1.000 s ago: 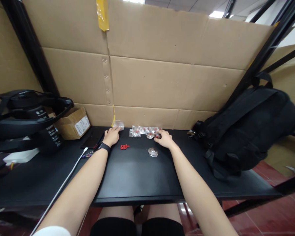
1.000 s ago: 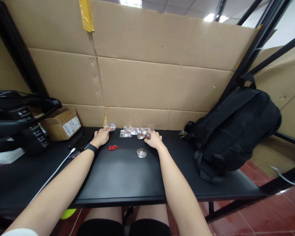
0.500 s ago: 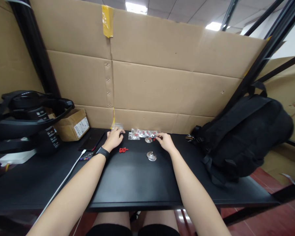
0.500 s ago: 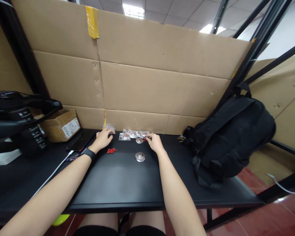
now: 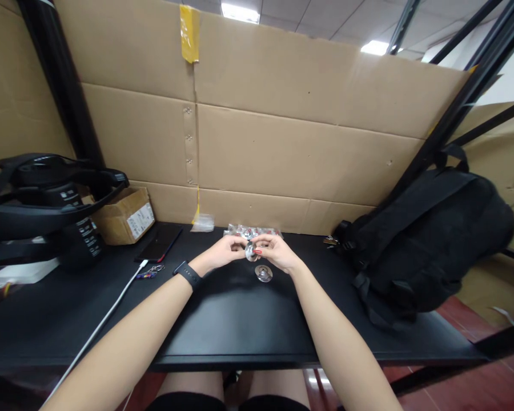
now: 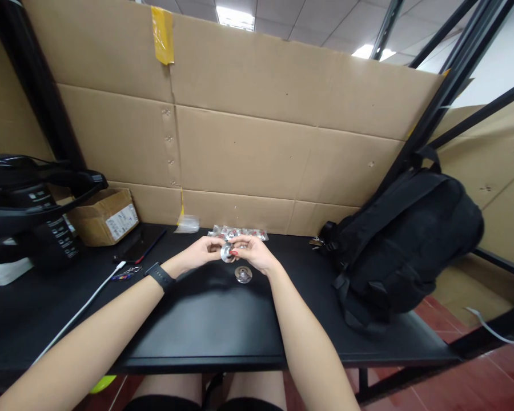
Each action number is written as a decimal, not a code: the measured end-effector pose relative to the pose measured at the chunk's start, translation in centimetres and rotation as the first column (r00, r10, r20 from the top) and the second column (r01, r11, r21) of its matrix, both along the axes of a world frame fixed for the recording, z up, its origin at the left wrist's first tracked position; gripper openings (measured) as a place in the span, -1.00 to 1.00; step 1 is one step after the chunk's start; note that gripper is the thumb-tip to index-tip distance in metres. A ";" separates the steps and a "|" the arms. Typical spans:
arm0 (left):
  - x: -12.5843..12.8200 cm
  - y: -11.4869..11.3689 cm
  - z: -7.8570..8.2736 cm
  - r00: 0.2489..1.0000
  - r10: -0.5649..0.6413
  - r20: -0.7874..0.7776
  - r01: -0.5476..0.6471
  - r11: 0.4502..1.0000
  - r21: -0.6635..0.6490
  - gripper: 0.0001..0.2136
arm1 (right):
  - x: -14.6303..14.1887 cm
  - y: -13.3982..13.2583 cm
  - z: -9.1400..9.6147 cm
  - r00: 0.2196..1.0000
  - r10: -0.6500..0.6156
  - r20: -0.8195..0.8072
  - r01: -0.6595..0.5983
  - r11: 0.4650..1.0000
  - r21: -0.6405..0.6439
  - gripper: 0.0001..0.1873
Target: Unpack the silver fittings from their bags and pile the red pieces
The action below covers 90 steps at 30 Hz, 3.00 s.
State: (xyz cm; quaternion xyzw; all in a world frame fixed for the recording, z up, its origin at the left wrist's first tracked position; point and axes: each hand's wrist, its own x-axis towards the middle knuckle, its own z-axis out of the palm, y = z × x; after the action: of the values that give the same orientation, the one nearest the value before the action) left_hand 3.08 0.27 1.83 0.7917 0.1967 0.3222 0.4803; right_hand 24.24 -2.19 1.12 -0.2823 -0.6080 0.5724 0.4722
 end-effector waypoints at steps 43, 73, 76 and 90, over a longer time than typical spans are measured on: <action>-8.6 4.4 0.7 0.664 0.352 -0.660 -0.135 0.924 0.357 -0.75 | 4.8 0.8 0.1 0.623 -0.049 0.781 -0.037 0.995 0.093 -0.52; -6.9 3.1 1.1 0.703 0.397 -0.591 -0.102 0.878 0.468 -0.85 | 2.0 2.3 -2.6 0.508 -0.522 0.685 0.114 0.829 0.547 -0.71; -6.1 2.7 1.5 0.762 0.378 -0.526 -0.067 0.853 0.517 -0.84 | 1.9 1.9 -2.2 0.507 -0.460 0.730 0.084 0.868 0.489 -0.75; -3.5 1.0 1.0 0.783 0.339 -0.521 0.036 0.812 0.583 -0.86 | 0.4 0.8 -1.2 0.644 -0.334 0.688 0.082 0.925 0.372 -0.83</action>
State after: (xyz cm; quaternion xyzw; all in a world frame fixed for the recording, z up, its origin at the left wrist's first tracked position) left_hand -0.40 1.32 2.86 0.9377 0.3011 0.1360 0.1075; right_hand 24.64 -1.34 -0.04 -0.4816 -0.7905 0.2477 0.2859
